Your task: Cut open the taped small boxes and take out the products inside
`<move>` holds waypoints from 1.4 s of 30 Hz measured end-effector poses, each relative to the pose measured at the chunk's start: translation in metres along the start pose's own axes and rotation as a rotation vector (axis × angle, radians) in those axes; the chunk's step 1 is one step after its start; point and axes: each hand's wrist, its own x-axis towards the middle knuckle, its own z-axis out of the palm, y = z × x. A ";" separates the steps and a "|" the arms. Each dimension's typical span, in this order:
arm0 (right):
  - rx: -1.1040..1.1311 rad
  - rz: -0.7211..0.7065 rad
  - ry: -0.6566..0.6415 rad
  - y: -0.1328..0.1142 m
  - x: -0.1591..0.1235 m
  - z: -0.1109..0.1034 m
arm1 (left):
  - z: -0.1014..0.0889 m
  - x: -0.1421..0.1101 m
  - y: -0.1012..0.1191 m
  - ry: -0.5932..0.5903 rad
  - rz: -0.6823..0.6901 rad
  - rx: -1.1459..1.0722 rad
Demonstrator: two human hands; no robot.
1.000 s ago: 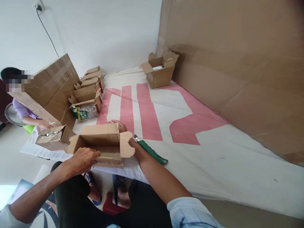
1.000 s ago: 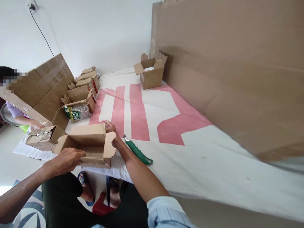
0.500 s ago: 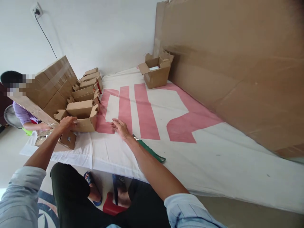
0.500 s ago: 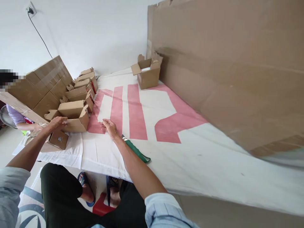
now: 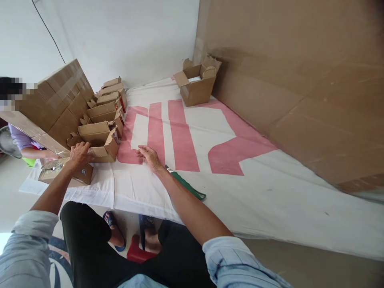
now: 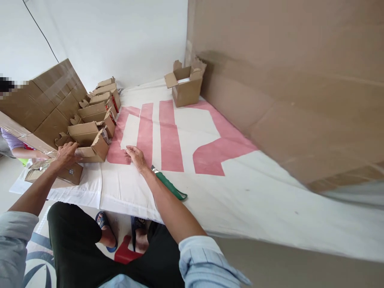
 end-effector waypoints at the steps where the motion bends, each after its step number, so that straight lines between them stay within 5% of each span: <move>1: 0.001 0.000 0.002 0.000 0.000 0.000 | 0.001 -0.005 0.002 0.038 -0.004 -0.004; 6: -0.008 0.007 0.008 0.000 0.000 -0.001 | 0.016 -0.039 0.022 0.319 -0.045 -0.189; 10: -0.025 0.004 0.009 0.000 -0.003 -0.002 | 0.058 -0.071 0.045 0.538 -0.112 -0.442; 14: -0.060 0.001 -0.010 0.000 -0.005 -0.003 | 0.103 -0.070 0.058 0.489 -0.262 -0.776; 17: -0.063 -0.001 -0.011 0.000 -0.005 -0.003 | 0.118 -0.046 0.061 0.449 -0.390 -1.012; 22: -0.052 0.006 -0.015 0.001 -0.004 -0.003 | 0.116 -0.014 0.077 0.484 -0.518 -1.046; 32: -0.060 -0.001 -0.031 0.000 -0.006 -0.003 | 0.100 0.012 0.110 0.450 -0.596 -1.056; 42: -0.092 -0.020 -0.038 -0.002 -0.007 -0.002 | 0.103 0.010 0.117 0.462 -0.604 -1.092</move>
